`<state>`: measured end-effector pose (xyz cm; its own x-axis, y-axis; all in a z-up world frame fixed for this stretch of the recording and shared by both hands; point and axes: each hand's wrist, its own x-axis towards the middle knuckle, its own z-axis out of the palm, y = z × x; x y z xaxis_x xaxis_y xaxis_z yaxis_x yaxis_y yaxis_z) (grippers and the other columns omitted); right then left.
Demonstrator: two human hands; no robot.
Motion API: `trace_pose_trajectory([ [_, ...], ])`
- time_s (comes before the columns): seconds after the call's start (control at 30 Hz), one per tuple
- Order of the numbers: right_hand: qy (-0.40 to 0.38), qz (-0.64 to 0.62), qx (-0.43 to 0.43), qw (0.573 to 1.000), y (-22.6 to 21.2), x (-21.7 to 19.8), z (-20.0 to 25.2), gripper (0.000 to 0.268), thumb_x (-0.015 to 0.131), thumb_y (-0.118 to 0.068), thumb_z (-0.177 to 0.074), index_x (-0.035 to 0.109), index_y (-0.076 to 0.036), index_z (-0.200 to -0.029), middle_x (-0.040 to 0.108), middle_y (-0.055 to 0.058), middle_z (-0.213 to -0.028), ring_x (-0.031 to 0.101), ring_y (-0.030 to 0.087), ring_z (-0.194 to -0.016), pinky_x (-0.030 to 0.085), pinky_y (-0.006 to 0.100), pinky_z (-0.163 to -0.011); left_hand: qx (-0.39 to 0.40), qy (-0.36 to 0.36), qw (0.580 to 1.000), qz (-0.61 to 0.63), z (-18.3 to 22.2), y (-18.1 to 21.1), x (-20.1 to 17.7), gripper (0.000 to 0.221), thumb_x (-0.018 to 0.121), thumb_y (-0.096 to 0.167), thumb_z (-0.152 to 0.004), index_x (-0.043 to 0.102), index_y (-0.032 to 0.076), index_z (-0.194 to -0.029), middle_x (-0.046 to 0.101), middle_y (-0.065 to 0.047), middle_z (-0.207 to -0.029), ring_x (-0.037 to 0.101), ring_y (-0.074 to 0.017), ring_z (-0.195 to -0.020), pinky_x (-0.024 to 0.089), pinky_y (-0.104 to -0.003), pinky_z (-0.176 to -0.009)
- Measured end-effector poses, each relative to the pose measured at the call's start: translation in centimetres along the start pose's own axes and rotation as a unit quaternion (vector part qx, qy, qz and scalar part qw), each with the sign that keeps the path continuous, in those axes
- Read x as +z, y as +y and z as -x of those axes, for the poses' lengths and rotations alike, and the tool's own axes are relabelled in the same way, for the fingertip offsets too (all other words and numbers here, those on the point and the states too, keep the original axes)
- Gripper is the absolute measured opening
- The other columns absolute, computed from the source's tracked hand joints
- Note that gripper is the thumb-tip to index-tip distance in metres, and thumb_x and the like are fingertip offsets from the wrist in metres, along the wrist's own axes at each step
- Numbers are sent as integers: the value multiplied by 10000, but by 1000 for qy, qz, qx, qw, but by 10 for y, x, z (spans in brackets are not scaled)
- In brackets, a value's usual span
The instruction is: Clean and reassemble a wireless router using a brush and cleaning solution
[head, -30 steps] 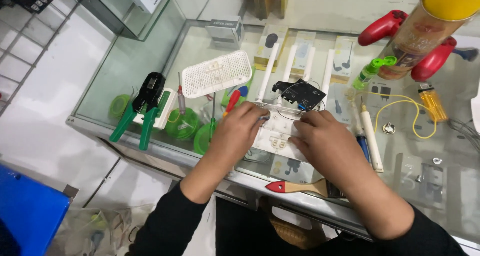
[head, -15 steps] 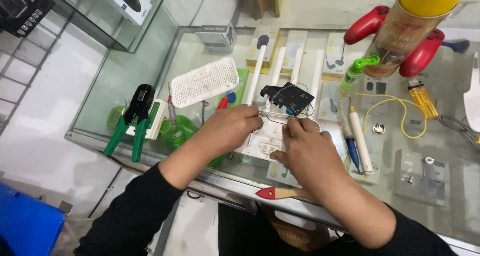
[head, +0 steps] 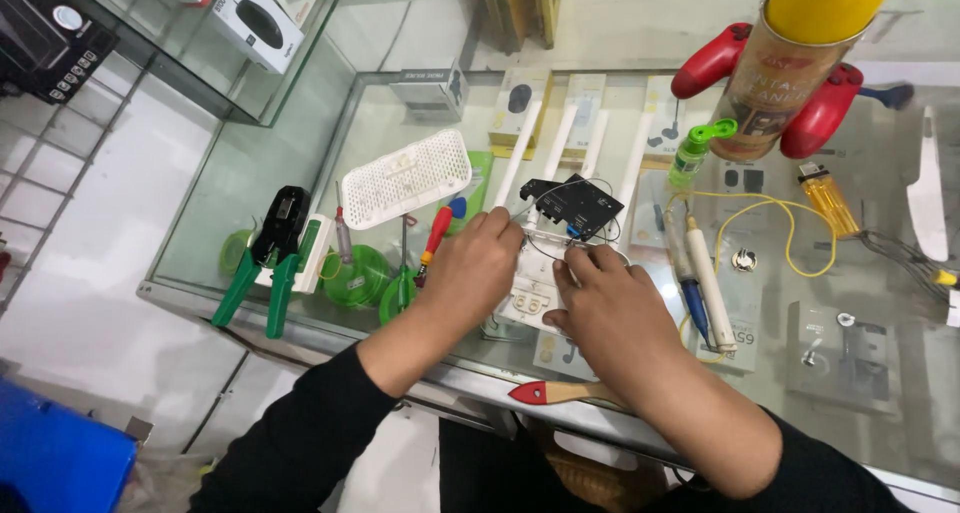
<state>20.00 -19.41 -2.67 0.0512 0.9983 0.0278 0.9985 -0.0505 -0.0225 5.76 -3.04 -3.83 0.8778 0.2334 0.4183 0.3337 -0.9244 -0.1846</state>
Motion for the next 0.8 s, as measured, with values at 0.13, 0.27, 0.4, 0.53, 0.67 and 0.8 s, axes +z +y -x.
trace_pose_trajectory([
  [0.13, 19, 11, 16, 1000, -4, 11, 1, 522, 600, -437, -961, 637, -98, -1358, 576, 57, -1269, 542, 299, -1229, 562, 432, -853, 57, -36, 994, 86, 1, -22, 2, 101, 589, 105, -906, 676, 148, -875, 565, 1, -848, 636, -221, -843, 537, -295, -658],
  [0.27, 29, 18, 15, 999, -4, 9, 1, 523, 593, -441, -963, 641, -101, -1358, 587, 55, -1256, 550, 294, -1219, 561, 407, -834, 60, -74, 982, 161, -5, -25, -19, 101, 604, 111, -921, 691, 128, -873, 614, -27, -860, 630, -258, -864, 553, -336, -703],
  [0.4, -10, -33, 17, 999, -1, 0, -3, 521, 630, -404, -961, 627, -106, -1388, 596, 65, -1291, 544, 302, -1251, 571, 421, -838, 30, -121, 982, 145, -11, -21, -39, 100, 634, 178, -920, 705, 138, -863, 646, -30, -869, 643, -270, -902, 563, -366, -707],
  [0.53, 7, -58, 12, 998, 2, 5, -3, 517, 674, -369, -934, 639, -79, -1361, 625, 81, -1280, 568, 319, -1253, 582, 418, -815, -33, -167, 974, 150, -16, -8, -63, 111, 703, 252, -874, 734, 146, -885, 681, -23, -873, 659, -276, -912, 570, -409, -698],
  [0.67, 5, -101, 17, 995, 4, 10, -5, 550, 712, -365, -896, 638, -59, -1346, 648, 97, -1275, 578, 323, -1258, 592, 423, -834, 27, -136, 981, 134, -11, 2, -41, 68, 667, 229, -882, 717, 189, -903, 668, 10, -910, 637, -253, -944, 575, -384, -710],
  [0.8, 14, -85, 19, 996, 4, 10, -6, 569, 716, -379, -877, 626, -71, -1347, 649, 84, -1267, 587, 304, -1214, 597, 389, -817, 94, -141, 971, 168, -12, -7, -23, 94, 610, 163, -897, 698, 188, -874, 652, 6, -908, 615, -259, -958, 574, -373, -747],
])
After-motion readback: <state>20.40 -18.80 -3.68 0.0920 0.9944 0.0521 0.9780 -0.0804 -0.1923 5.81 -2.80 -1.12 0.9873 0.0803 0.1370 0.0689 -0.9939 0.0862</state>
